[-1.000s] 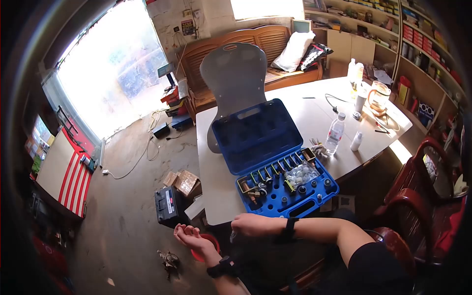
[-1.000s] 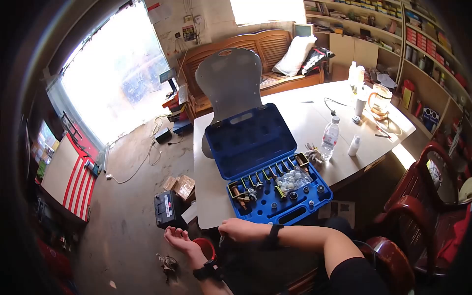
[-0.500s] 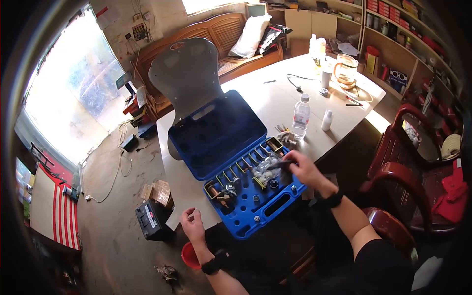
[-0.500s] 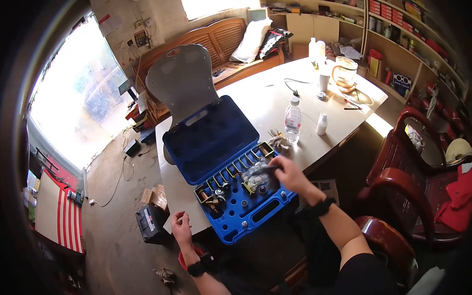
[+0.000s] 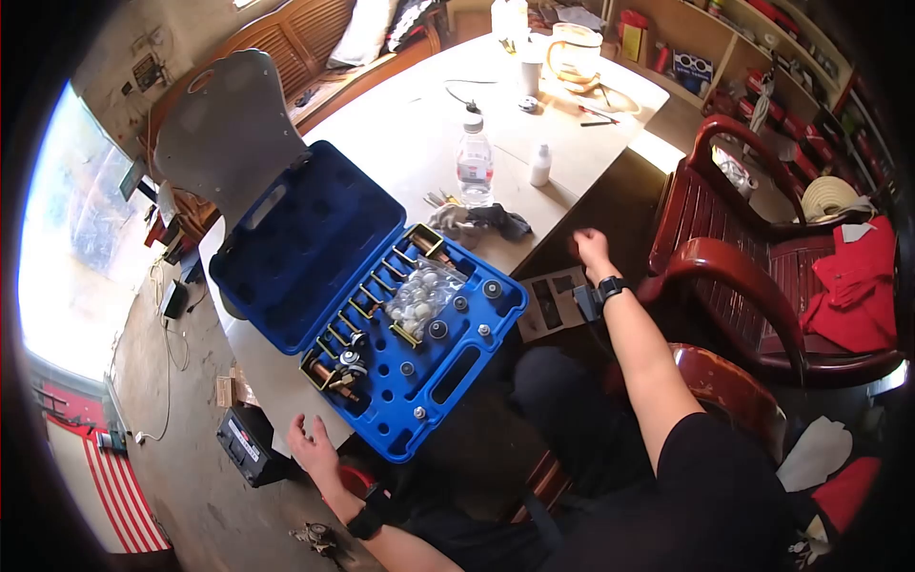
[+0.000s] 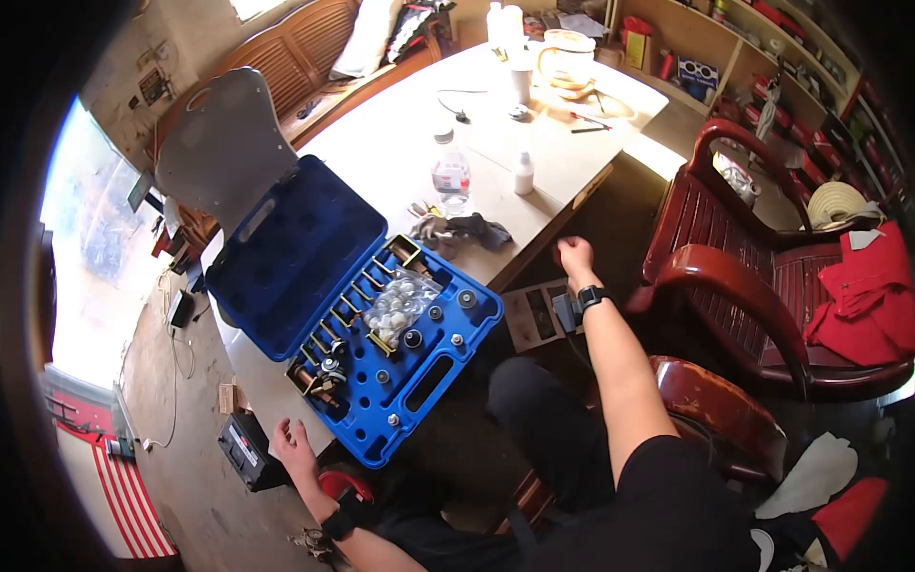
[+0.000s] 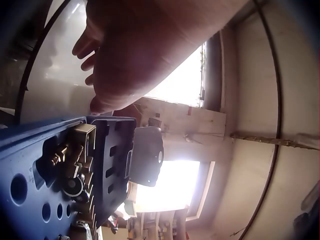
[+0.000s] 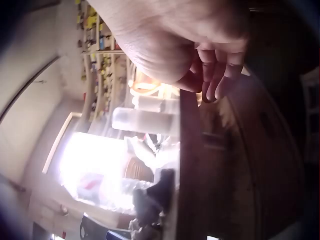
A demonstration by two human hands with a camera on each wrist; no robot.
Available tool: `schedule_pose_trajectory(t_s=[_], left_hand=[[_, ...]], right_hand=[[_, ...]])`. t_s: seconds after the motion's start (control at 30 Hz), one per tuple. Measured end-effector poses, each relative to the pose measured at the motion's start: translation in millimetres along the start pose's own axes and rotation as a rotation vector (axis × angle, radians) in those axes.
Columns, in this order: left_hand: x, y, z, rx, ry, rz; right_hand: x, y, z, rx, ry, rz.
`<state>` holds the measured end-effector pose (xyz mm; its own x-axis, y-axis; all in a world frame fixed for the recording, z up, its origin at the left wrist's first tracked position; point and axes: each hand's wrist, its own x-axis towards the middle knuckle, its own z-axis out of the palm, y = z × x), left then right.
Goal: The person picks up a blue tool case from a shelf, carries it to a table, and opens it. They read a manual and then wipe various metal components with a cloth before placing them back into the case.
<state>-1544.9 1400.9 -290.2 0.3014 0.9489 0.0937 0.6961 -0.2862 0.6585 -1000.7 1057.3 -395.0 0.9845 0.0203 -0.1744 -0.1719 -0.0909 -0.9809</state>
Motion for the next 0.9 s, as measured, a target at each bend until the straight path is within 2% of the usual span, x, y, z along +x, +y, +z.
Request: schedule_pose_trajectory(t_s=[0.03,0.1,0.13,0.17,0.23,0.3,0.33,0.37,0.43,0.47,0.5,0.57,0.6,0.67,0.7,0.77,0.87,0.9], left_hand=[[0.3,-11.6,4.8,0.009,-0.008,0.002],[3.3,-33.0,17.6,-0.033,-0.012,0.063],[-0.4,-21.4,14.7,-0.024,-0.092,-0.001],[-3.2,-22.4,20.0,-0.009,-0.094,-0.002],[-8.5,-27.7,32.9,0.226,0.077,0.238],[-18.4,-3.7,44.6,0.593,0.135,0.297],[-12.6,0.8,53.5,0.648,0.132,0.265],[-16.5,-2.4,51.0,0.686,0.137,0.219],[-14.1,-11.6,49.4,0.677,0.138,0.281],[-13.4,-13.3,49.9,0.678,0.133,0.272],[-12.4,-14.4,50.6,0.686,0.123,0.279],[-12.5,-16.9,50.2,0.729,0.138,0.336],[-13.1,-17.9,49.6,0.711,0.123,0.314],[-14.0,-13.5,49.4,0.711,0.125,0.322],[-14.7,-12.5,50.8,0.707,0.131,0.335],[-14.8,-16.7,52.4,0.723,0.134,0.335],[-13.5,-13.5,52.8,0.706,0.153,0.359],[-13.7,-12.9,52.4,0.706,0.149,0.369]], right_hand=[[6.0,35.5,-7.0,-0.049,0.039,0.079],[-2.2,93.3,-13.1,0.058,-0.016,0.463],[-5.4,127.2,-18.3,-0.013,-0.132,0.518],[-6.3,166.8,-25.4,-0.082,-0.25,0.572],[10.8,291.5,-42.6,-0.296,-0.496,0.536],[-26.6,298.9,-47.3,-0.829,-0.631,-0.123],[-35.8,318.4,-29.4,-0.735,-0.328,0.464],[-35.5,330.2,-27.7,-0.726,-0.321,0.486],[-31.3,351.1,-27.2,-0.652,-0.232,0.57],[-32.5,337.8,-21.5,-0.528,-0.166,0.654],[-27.6,346.4,-18.0,-0.526,-0.163,0.669],[-23.4,360.6,-13.2,-0.091,0.157,0.887],[-23.0,364.9,-13.0,-0.097,0.158,0.898],[-15.7,363.4,-11.9,-0.005,0.302,1.016],[-16.7,356.8,-8.6,-0.01,0.302,1.016],[-23.4,354.4,-4.4,-0.198,0.519,0.949],[-23.9,362.1,-5.5,-0.371,0.454,0.845],[-25.8,345.9,-1.5,-0.367,0.449,0.843]])
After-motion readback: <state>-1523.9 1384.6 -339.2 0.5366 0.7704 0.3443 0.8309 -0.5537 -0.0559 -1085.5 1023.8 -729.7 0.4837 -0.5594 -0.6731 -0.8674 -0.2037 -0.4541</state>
